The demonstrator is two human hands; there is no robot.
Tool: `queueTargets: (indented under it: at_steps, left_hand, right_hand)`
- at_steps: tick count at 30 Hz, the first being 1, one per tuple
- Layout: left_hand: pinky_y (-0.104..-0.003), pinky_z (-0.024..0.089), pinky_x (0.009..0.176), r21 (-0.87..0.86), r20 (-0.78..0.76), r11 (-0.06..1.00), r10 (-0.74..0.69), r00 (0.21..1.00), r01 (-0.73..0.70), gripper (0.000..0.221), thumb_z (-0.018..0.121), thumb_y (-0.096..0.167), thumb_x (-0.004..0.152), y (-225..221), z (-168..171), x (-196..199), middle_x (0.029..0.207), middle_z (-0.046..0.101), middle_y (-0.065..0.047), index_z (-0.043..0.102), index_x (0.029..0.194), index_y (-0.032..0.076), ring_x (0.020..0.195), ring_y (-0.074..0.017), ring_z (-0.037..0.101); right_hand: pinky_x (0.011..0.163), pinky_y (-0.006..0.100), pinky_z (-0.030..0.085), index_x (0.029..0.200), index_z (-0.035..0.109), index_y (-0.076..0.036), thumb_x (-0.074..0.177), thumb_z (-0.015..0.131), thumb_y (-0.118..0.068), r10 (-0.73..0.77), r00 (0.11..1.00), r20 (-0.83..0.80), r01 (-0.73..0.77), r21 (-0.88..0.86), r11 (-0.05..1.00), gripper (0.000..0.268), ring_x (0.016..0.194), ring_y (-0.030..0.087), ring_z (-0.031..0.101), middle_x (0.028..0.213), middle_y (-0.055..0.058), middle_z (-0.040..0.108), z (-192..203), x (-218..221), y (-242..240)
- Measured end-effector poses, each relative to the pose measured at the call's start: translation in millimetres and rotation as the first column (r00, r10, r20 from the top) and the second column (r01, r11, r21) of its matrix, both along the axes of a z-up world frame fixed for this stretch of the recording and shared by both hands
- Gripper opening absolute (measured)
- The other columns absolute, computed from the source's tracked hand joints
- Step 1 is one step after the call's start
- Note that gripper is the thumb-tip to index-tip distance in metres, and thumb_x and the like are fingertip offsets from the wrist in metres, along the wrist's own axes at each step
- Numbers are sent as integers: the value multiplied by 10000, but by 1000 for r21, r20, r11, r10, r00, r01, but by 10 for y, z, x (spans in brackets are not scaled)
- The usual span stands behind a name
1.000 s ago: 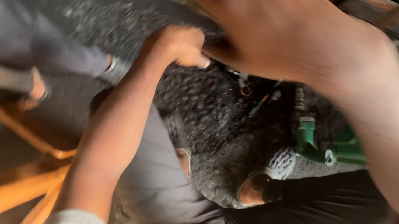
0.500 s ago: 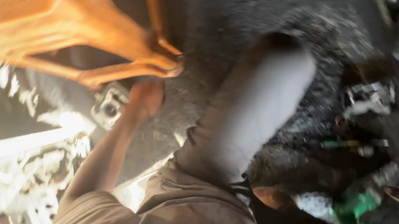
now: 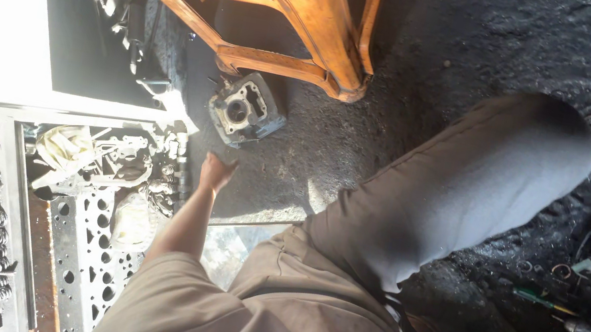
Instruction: The person cleans and handles engine components using a cloth and small tools while seated on the floor.
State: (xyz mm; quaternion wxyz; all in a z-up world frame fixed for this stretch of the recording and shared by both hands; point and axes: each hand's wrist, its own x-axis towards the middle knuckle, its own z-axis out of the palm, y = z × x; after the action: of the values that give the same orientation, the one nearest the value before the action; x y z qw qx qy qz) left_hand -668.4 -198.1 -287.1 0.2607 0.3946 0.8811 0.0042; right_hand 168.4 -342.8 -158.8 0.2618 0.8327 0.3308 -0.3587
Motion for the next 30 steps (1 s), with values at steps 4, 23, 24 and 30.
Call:
queueTargets:
  at_steps: [4, 23, 24, 30]
  left_hand:
    - [-468, 302, 1208, -33, 161, 984, 177, 971, -174, 1271, 955, 525, 660, 558, -199, 2, 1571, 319, -266, 223, 1514, -66, 1465, -391, 335]
    - [-531, 290, 1178, 426, -162, 902, 157, 974, -75, 1344, 939, 646, 654, 810, -52, 429, 1523, 349, -364, 258, 1519, -125, 1440, -502, 333]
    - [-482, 317, 1211, 308, -75, 941, 168, 983, -137, 1347, 883, 671, 602, 888, 139, 377, 1567, 385, -298, 289, 1550, -80, 1467, -430, 364]
    - [-453, 544, 943, 509, -43, 743, -483, 875, 435, 930, 879, 401, 552, 969, 1625, 770, 1227, 686, -115, 552, 1381, 135, 1096, -316, 672]
  right_hand:
    - [720, 431, 634, 1356, 640, -109, 863, 697, -546, 23, 1000, 8, -23, 13, 1000, 661, 789, 300, 752, 1039, 149, 795, 18, -46, -48]
    - [859, 441, 614, 1354, 654, -82, 869, 642, -575, 306, 949, 75, -315, 232, 920, 691, 921, 330, 768, 1044, 171, 788, 228, 218, 98]
    - [866, 441, 613, 1354, 655, -81, 870, 639, -577, 345, 933, 102, -360, 272, 892, 693, 928, 332, 769, 1045, 172, 788, 321, 171, 104]
    - [815, 462, 622, 1237, 674, -149, 939, 585, -557, 413, 889, 199, -451, 224, 864, 513, 896, 347, 770, 968, 156, 777, 1162, -864, 183]
